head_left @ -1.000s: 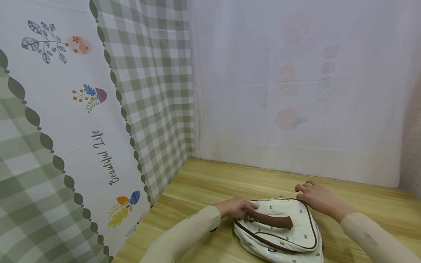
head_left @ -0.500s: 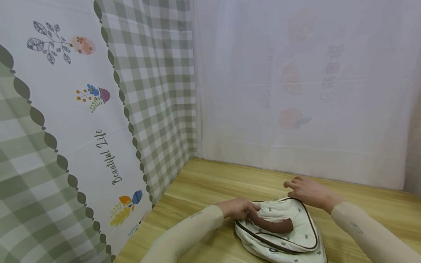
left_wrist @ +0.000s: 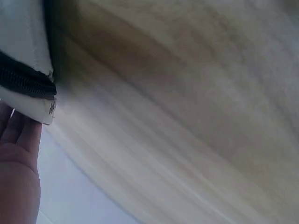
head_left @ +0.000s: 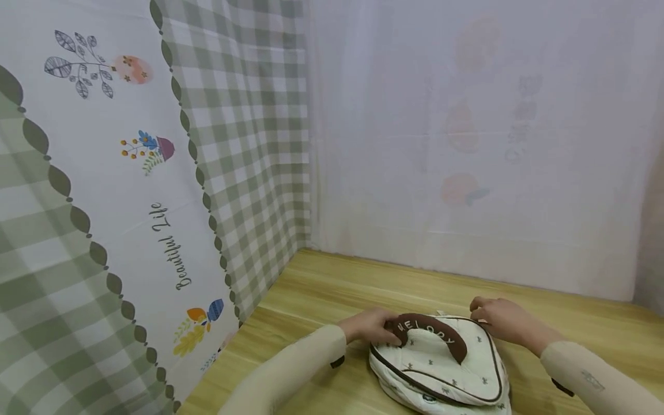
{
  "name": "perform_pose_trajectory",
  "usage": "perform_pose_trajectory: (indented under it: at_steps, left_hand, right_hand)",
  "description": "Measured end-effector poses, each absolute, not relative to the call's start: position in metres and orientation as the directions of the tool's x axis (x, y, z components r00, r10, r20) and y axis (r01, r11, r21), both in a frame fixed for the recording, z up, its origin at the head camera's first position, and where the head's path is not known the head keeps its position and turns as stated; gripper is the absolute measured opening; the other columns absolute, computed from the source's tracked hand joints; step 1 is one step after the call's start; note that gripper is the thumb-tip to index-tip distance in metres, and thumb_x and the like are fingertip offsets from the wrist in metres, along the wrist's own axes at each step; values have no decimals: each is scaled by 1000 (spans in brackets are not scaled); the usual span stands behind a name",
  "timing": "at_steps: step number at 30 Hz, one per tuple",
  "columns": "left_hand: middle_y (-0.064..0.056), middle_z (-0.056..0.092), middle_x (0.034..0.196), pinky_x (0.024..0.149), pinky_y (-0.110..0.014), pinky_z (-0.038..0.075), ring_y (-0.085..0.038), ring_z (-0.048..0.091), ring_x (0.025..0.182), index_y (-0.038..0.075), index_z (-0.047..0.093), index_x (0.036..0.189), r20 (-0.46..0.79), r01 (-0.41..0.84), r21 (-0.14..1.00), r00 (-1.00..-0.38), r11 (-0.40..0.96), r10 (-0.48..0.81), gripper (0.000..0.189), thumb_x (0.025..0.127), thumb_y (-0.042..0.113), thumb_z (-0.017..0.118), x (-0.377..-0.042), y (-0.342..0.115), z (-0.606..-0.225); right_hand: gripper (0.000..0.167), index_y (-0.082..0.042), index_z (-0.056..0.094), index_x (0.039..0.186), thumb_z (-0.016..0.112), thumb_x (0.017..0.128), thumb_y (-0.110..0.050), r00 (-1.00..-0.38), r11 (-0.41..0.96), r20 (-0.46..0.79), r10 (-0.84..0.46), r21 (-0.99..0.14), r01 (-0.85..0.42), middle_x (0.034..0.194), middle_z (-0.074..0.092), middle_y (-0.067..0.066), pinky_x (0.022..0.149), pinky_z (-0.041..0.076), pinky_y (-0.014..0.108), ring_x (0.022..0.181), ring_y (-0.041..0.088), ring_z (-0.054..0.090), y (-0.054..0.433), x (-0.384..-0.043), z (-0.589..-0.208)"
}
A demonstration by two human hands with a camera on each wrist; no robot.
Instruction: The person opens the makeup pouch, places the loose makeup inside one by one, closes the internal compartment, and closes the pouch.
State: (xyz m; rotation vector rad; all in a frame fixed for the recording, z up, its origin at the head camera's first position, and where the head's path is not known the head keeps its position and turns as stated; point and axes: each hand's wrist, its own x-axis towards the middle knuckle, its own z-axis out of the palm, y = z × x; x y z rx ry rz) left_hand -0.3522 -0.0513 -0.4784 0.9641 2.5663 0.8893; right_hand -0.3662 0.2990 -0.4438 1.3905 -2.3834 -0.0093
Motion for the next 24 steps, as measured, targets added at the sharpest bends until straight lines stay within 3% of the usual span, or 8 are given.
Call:
perform_pose_trajectory:
  at_steps: [5,8,10,12,14,17,22,24]
  left_hand:
    - [9,61,131,98,-27,44,-8,54,121,20,58,139,45,463,616,-828,637,558,55,88,32,77,-347,-55,-472]
    - [6,56,133,93,-25,47,-10,56,116,18,56,137,190,544,497,-828,676,527,56,88,32,78,-338,-53,-470]
    - [3,57,124,87,-23,47,-9,57,107,15,60,129,349,637,350,-769,687,536,47,87,27,79,-327,-48,-468]
    - [3,57,112,81,-19,46,-8,57,96,16,64,115,488,713,171,-660,679,571,33,86,21,79,-314,-40,-464]
    - [5,57,105,81,-18,44,-7,56,94,18,66,106,543,758,15,-554,652,631,24,86,21,79,-298,-29,-458]
    - [9,58,108,85,-15,41,-3,54,98,24,68,110,459,799,-127,-478,588,749,24,89,34,75,-276,-7,-451]
    - [12,52,126,93,-17,38,-2,48,114,35,62,128,222,796,-298,-479,527,849,50,89,65,60,-249,33,-448]
    - [14,49,124,88,-18,39,-2,46,112,38,58,127,159,773,-375,-489,511,857,55,86,74,54,-242,47,-451]
  right_hand:
    - [23,-25,69,79,81,76,-6,-486,558,360,-796,128,-820,90,61,0,57,50,36,69,14,60,302,-360,-453]
    - [20,-24,68,80,79,78,-7,-557,608,323,-765,78,-790,90,62,-1,58,50,35,70,13,61,304,-356,-457]
    - [18,-23,67,81,78,81,-8,-596,635,293,-748,55,-770,90,62,-1,59,50,36,70,13,61,305,-354,-458]
    - [16,-21,68,83,77,82,-8,-616,651,278,-737,44,-758,91,63,-1,60,51,36,71,15,62,305,-352,-459]
    - [15,-21,69,85,76,83,-8,-621,656,285,-731,41,-753,91,63,-1,59,51,36,71,15,62,306,-352,-460]
    - [15,-22,69,85,77,82,-9,-615,658,310,-725,46,-752,91,63,-1,59,51,36,70,15,62,306,-351,-462]
    - [12,-21,70,86,78,83,-13,-615,660,317,-722,48,-750,91,63,-2,58,50,34,68,14,61,308,-349,-464]
    - [12,-20,70,87,78,83,-13,-609,657,326,-723,54,-752,90,63,-2,58,50,34,68,14,61,309,-349,-465]
